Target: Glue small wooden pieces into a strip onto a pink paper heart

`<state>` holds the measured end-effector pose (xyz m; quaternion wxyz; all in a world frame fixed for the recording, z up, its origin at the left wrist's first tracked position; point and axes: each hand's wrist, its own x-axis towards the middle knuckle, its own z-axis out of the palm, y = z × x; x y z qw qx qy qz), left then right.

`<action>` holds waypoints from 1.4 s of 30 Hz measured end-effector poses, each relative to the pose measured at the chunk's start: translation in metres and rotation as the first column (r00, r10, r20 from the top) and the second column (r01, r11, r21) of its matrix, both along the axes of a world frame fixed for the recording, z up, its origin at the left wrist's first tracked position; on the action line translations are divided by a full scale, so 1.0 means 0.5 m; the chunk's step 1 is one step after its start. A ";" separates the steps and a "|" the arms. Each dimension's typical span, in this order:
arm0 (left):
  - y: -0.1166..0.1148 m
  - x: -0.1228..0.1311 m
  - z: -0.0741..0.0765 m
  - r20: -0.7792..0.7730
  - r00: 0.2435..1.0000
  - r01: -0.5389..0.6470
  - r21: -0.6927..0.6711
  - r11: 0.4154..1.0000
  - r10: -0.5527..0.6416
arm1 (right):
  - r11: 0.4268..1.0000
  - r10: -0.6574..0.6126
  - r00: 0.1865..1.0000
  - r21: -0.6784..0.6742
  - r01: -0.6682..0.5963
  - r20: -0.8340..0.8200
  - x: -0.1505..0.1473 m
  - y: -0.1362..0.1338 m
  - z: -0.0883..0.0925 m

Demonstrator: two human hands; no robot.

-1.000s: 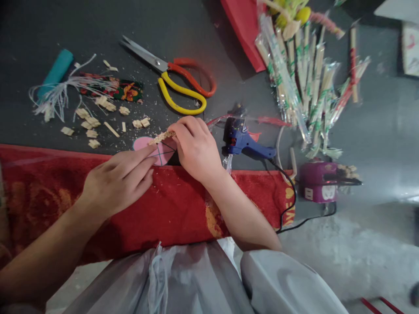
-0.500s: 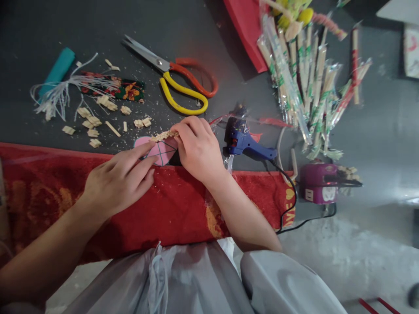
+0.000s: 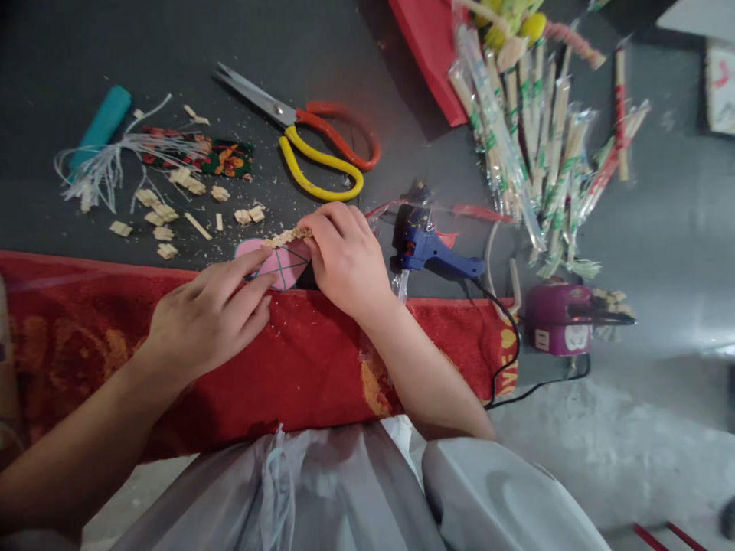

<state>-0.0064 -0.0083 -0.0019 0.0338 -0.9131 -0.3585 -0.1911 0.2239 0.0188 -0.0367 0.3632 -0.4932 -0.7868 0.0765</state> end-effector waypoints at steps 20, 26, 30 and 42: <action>0.003 -0.011 -0.018 0.104 0.994 0.021 -0.016 1.000 -0.019 | 0.994 -0.017 0.999 -0.110 0.013 -0.030 0.013 0.008 0.004; 0.009 -0.019 -0.028 0.085 0.996 0.038 -0.035 0.999 -0.035 | 0.984 -0.064 0.995 -0.172 0.051 -0.073 0.026 0.013 0.005; 0.016 -0.022 -0.032 0.102 0.993 0.053 0.004 0.999 -0.053 | 0.989 -0.079 0.995 -0.133 0.070 -0.065 0.030 0.017 0.002; 0.014 -0.013 -0.027 0.351 0.921 -0.145 -0.092 0.985 0.169 | 0.995 0.101 0.993 -0.019 -0.102 -0.063 0.009 0.003 0.020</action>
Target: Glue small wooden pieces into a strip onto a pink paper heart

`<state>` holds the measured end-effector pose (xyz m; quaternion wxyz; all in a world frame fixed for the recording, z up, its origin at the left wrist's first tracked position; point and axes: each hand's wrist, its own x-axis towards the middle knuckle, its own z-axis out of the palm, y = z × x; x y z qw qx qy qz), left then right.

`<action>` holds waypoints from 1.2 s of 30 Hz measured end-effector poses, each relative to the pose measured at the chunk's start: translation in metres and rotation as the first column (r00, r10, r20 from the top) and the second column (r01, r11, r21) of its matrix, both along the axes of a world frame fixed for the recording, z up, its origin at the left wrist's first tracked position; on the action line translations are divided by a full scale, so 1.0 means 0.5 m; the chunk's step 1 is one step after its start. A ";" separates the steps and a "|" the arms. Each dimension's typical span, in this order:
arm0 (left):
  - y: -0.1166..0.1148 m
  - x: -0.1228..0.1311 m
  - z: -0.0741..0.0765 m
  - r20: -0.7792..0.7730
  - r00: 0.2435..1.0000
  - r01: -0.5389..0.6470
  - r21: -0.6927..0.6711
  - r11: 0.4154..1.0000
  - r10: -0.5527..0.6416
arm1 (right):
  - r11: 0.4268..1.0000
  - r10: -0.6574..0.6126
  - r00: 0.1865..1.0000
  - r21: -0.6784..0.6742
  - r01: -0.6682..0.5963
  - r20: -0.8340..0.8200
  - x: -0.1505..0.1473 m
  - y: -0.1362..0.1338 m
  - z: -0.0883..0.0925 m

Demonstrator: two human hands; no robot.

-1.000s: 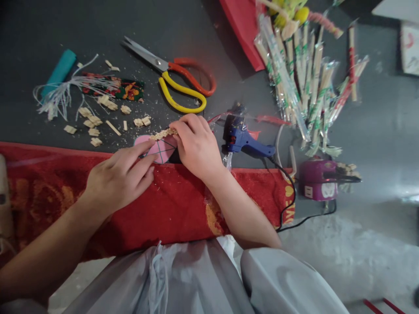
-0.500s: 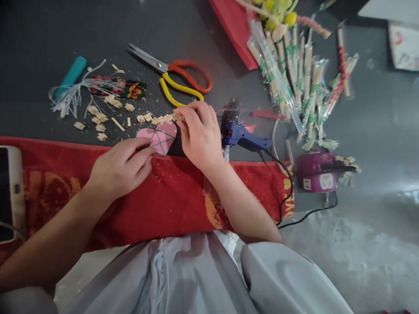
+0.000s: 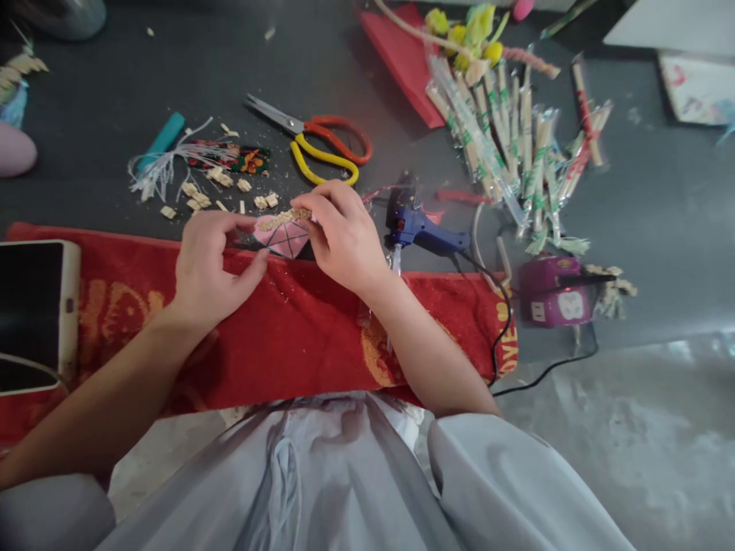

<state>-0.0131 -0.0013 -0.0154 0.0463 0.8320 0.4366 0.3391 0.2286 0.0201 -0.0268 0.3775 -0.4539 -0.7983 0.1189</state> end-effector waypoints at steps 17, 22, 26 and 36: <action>0.004 -0.009 -0.004 0.025 1.000 -0.016 -0.097 0.995 0.019 | 0.987 0.161 0.987 -0.015 -0.161 -0.027 -0.020 -0.018 0.005; 0.007 -0.005 -0.013 -0.018 1.000 -0.014 -0.091 0.996 0.012 | 0.985 0.172 0.984 -0.022 -0.171 0.052 -0.018 -0.015 -0.004; 0.008 -0.005 -0.016 -0.032 0.999 -0.003 -0.107 0.994 0.000 | 0.986 0.164 0.977 -0.049 -0.158 0.135 -0.015 -0.016 -0.003; 0.011 -0.008 0.000 -0.036 0.992 0.118 -0.050 0.992 -0.120 | 0.982 0.176 0.947 -0.121 -0.148 0.270 -0.010 -0.024 0.015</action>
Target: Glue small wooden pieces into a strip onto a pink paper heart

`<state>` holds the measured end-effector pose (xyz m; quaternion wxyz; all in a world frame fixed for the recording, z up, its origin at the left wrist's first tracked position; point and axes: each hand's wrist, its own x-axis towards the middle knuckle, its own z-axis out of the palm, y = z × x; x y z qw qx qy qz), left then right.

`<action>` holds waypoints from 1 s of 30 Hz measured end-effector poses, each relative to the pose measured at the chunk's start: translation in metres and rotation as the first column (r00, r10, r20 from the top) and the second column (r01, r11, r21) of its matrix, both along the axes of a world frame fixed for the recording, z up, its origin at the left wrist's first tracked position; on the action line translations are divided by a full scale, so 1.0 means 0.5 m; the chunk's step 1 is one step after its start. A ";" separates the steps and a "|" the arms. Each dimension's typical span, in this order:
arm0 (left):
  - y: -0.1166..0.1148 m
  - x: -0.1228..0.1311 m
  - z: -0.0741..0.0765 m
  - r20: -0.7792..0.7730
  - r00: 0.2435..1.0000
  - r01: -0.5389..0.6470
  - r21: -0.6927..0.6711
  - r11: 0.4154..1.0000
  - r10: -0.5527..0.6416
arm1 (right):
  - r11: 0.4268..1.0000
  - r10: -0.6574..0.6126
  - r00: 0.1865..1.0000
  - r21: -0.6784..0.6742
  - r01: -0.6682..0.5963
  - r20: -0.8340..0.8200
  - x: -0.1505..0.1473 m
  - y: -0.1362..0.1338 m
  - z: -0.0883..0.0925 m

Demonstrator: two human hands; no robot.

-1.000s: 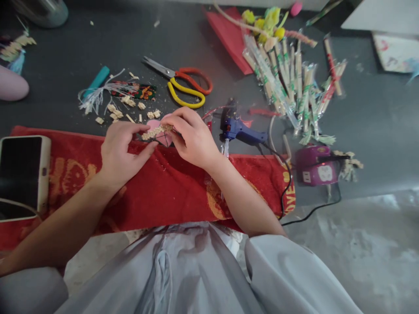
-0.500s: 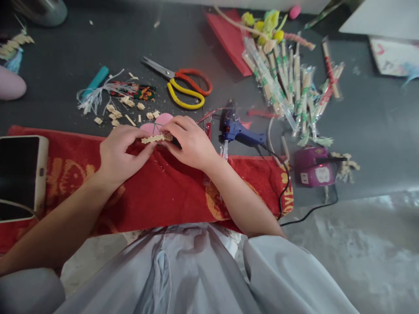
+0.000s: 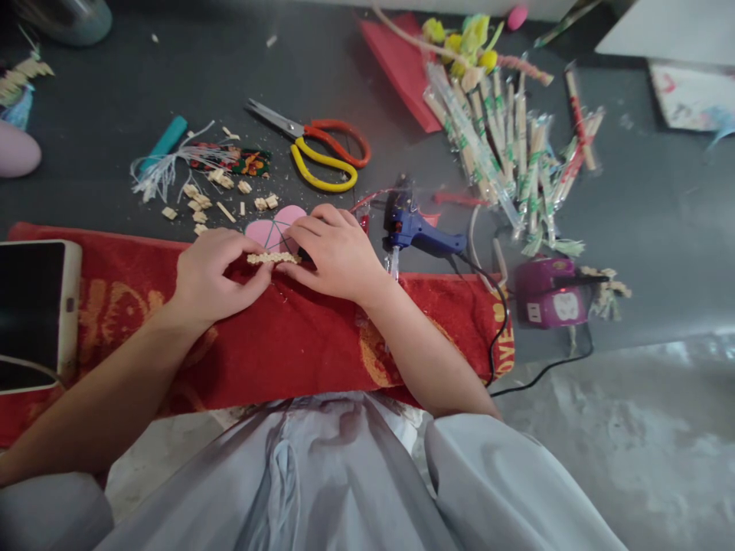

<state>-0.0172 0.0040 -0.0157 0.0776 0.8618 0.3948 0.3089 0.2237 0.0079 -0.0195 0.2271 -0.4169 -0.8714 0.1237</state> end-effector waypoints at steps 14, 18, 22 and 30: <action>-0.002 -0.006 0.009 -0.090 0.993 -0.088 -0.077 0.993 0.081 | 0.999 -0.027 0.992 -0.022 0.030 0.120 -0.002 -0.012 0.024; 0.000 -0.006 0.008 -0.097 0.991 -0.101 -0.059 0.993 0.095 | 0.999 -0.023 0.993 -0.023 0.026 0.118 0.001 -0.010 0.027; -0.001 -0.006 0.007 -0.109 0.990 -0.103 -0.099 0.990 0.092 | 0.998 -0.055 0.994 0.015 0.054 0.089 0.003 -0.008 0.022; 0.000 -0.008 0.005 -0.084 0.995 -0.061 -0.095 0.994 0.053 | 0.990 -0.133 0.991 0.047 0.131 0.032 0.000 -0.003 0.005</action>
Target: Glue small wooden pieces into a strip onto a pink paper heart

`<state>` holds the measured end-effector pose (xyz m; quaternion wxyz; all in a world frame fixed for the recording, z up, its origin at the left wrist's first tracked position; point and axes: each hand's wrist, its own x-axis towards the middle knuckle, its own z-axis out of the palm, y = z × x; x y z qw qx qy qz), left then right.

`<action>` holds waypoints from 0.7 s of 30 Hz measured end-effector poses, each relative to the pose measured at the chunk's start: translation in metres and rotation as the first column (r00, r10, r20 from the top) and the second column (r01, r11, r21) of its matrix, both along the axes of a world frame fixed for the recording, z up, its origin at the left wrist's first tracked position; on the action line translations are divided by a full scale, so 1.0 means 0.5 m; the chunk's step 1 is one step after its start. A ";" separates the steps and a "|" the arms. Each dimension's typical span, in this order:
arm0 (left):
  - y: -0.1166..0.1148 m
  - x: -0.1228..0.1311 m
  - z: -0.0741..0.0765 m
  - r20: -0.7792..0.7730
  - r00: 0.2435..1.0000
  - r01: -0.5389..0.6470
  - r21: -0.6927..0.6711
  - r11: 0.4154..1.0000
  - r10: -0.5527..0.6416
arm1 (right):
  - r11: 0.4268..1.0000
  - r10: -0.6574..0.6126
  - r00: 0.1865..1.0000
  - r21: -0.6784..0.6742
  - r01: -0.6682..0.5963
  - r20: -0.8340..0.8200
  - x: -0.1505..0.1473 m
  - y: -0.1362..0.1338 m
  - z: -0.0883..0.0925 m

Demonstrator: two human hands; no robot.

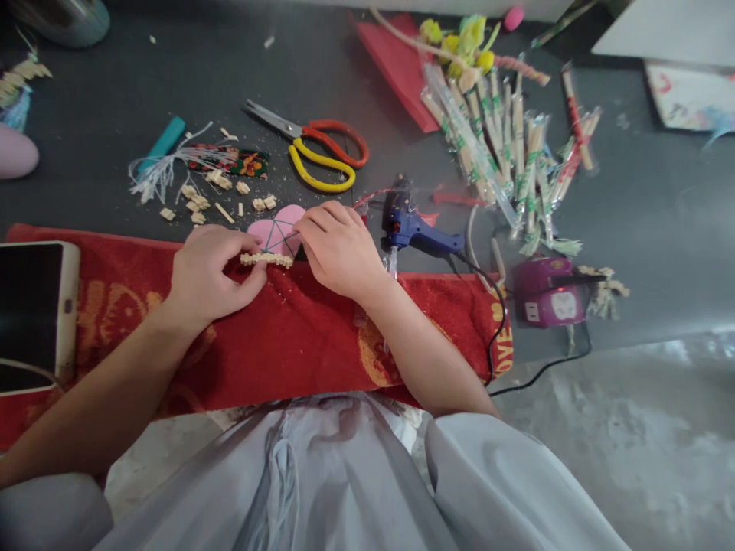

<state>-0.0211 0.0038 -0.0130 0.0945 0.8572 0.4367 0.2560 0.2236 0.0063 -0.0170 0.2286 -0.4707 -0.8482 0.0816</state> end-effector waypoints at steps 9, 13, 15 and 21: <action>0.005 0.011 -0.013 0.065 0.991 0.119 -0.006 0.993 -0.119 | 0.994 -0.101 0.993 0.039 0.103 -0.055 0.014 0.011 -0.015; 0.001 0.012 -0.012 0.091 0.990 0.112 -0.074 0.991 -0.105 | 0.996 -0.019 0.988 0.085 0.032 -0.154 0.014 0.012 -0.014; -0.001 0.011 -0.011 0.117 0.990 0.084 -0.091 0.992 -0.073 | 0.992 0.053 0.975 0.121 -0.026 -0.218 0.012 0.010 -0.008; -0.004 0.011 -0.014 0.232 0.972 0.026 0.015 1.000 -0.028 | 0.975 0.215 0.931 0.113 -0.189 -0.296 0.008 0.003 0.005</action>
